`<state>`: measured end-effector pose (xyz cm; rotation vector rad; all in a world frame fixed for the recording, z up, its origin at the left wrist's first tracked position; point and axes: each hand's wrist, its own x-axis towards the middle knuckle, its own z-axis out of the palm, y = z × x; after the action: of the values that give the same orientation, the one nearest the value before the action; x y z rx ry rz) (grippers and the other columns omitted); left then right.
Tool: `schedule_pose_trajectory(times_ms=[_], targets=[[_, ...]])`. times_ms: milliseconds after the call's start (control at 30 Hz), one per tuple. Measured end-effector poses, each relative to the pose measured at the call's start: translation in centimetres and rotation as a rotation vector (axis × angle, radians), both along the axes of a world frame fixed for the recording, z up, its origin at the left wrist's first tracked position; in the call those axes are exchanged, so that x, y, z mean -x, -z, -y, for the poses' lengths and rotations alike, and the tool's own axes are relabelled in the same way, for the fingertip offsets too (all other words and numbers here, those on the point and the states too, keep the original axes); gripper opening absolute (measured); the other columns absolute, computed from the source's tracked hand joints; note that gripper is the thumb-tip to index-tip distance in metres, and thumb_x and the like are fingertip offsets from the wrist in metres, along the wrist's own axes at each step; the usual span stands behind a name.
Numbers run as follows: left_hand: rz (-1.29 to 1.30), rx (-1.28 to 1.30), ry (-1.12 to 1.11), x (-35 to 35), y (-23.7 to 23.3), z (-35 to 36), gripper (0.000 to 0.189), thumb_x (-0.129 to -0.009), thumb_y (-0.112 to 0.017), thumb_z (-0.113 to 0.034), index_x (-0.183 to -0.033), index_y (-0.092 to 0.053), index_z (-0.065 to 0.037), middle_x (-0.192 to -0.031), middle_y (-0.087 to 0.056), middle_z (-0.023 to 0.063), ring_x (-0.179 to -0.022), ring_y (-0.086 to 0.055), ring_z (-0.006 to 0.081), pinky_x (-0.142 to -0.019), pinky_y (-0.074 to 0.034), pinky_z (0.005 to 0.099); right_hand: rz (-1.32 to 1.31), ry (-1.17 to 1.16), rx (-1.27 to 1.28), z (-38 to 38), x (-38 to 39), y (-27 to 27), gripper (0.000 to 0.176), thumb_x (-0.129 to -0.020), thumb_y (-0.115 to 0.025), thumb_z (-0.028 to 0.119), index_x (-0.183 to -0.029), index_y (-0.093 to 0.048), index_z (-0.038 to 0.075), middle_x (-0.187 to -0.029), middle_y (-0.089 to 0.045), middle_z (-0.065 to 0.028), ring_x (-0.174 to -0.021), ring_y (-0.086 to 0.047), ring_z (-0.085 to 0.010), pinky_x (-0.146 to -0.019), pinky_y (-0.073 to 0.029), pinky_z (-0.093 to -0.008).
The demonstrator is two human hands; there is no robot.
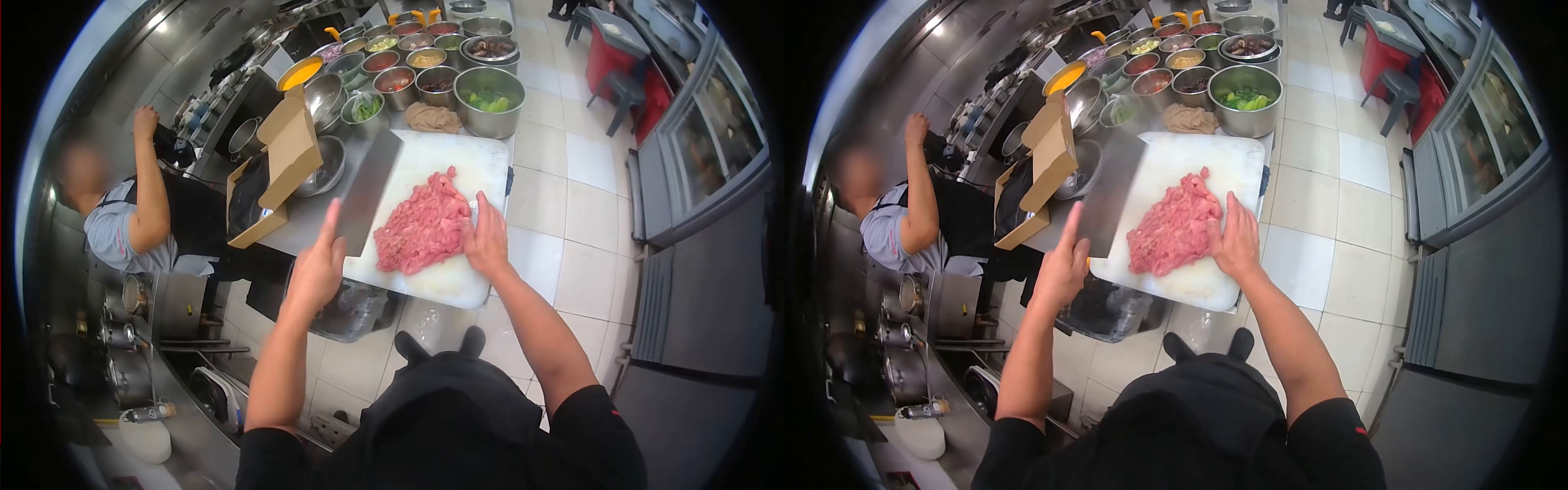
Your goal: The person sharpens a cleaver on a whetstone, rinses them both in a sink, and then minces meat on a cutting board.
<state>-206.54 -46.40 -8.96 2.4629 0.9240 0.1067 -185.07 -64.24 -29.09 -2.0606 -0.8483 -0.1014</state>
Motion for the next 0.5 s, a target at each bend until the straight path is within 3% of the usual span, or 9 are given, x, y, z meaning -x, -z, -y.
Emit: schedule_pose_trajectory(times_ms=[33,67,100,133,167,267,300,400,500], targets=[[0.073,-0.042,-0.028,0.6,1.2,0.2,0.067,-0.099,-0.045,-0.014,-0.158,-0.016,-0.027,-0.081,-0.066,0.0267,-0.074,-0.065,0.045,-0.066,-0.051,0.0469,-0.002,0.001,0.006,0.0,-0.1,-0.2,0.073,-0.1,-0.045,0.048,-0.148,-0.032,-0.005,-0.142,-0.046,-0.0266,-0.132,-0.043,-0.0408,-0.115,-0.027,-0.049],[0.004,-0.076,-0.073,1.0,3.0,0.6,0.068,-0.099,-0.044,-0.013,-0.158,-0.015,-0.028,-0.082,-0.065,0.0309,-0.078,-0.066,0.0466,-0.07,-0.052,0.0479,0.0,0.001,0.012,0.1,-0.3,-0.4,0.073,-0.1,-0.044,0.049,-0.148,-0.032,-0.005,-0.142,-0.046,-0.0264,-0.133,-0.042,-0.0407,-0.115,-0.026,-0.0491],[-0.136,-0.154,0.045,1.9,6.5,-0.9,0.068,-0.098,-0.046,-0.013,-0.158,-0.016,-0.028,-0.08,-0.064,0.0311,-0.079,-0.065,0.0485,-0.073,-0.05,0.0503,-0.001,-0.002,0.02,0.2,-0.2,-0.6,0.073,-0.1,-0.043,0.049,-0.147,-0.032,-0.005,-0.143,-0.046,-0.0263,-0.133,-0.042,-0.0406,-0.116,-0.026,-0.0491],[-0.278,-0.231,0.165,1.9,6.8,-1.1,0.069,-0.097,-0.047,-0.014,-0.157,-0.017,-0.028,-0.079,-0.064,0.0313,-0.08,-0.064,0.0505,-0.075,-0.049,0.0526,-0.002,-0.005,0.026,0.1,0.0,-0.6,0.073,-0.1,-0.043,0.049,-0.147,-0.032,-0.005,-0.143,-0.045,-0.0261,-0.134,-0.042,-0.0405,-0.116,-0.025,-0.0491],[-0.33,-0.154,0.165,2.0,6.9,-1.5,0.068,-0.097,-0.046,-0.016,-0.157,-0.017,-0.03,-0.082,-0.064,0.0326,-0.082,-0.064,0.0507,-0.077,-0.049,0.0532,-0.006,-0.02,0.028,0.1,0.3,-0.4,0.073,-0.1,-0.043,0.049,-0.147,-0.033,-0.005,-0.143,-0.045,-0.026,-0.134,-0.041,-0.0404,-0.116,-0.025,-0.049],[-0.089,0.012,0.017,2.5,4.1,-0.4,0.067,-0.098,-0.045,-0.019,-0.157,-0.017,-0.031,-0.087,-0.065,0.0333,-0.084,-0.064,0.0504,-0.079,-0.049,0.0536,-0.006,-0.003,0.023,0.3,-0.2,0.0,0.072,-0.101,-0.042,0.049,-0.147,-0.033,-0.005,-0.144,-0.045,-0.0255,-0.135,-0.041,-0.0401,-0.117,-0.025,-0.0489],[0.023,0.028,-0.035,2.7,5.1,0.0,0.066,-0.098,-0.045,-0.019,-0.157,-0.018,-0.032,-0.09,-0.065,0.033,-0.084,-0.064,0.0505,-0.079,-0.049,0.0543,-0.002,-0.007,0.019,0.3,-0.1,0.0,0.071,-0.101,-0.042,0.048,-0.147,-0.032,-0.005,-0.144,-0.045,-0.0255,-0.135,-0.04,-0.04,-0.117,-0.024,-0.0488],[-0.327,-0.066,0.195,3.0,7.3,-2.2,0.066,-0.099,-0.046,-0.016,-0.157,-0.018,-0.032,-0.088,-0.066,0.0328,-0.083,-0.063,0.0512,-0.076,-0.047,0.055,-0.005,-0.019,0.039,0.0,-0.1,-0.6,0.071,-0.101,-0.042,0.047,-0.148,-0.031,-0.005,-0.145,-0.044,-0.0251,-0.135,-0.04,-0.0398,-0.117,-0.024,-0.0485],[-0.162,-0.004,0.091,2.0,3.9,-1.8,0.065,-0.099,-0.045,-0.019,-0.157,-0.017,-0.032,-0.088,-0.065,0.0339,-0.087,-0.063,0.0516,-0.078,-0.048,0.0557,-0.017,0.001,0.043,0.0,-0.3,-0.6,0.072,-0.101,-0.041,0.048,-0.149,-0.029,-0.004,-0.146,-0.044,-0.025,-0.136,-0.04,-0.0393,-0.118,-0.023,-0.0481]])
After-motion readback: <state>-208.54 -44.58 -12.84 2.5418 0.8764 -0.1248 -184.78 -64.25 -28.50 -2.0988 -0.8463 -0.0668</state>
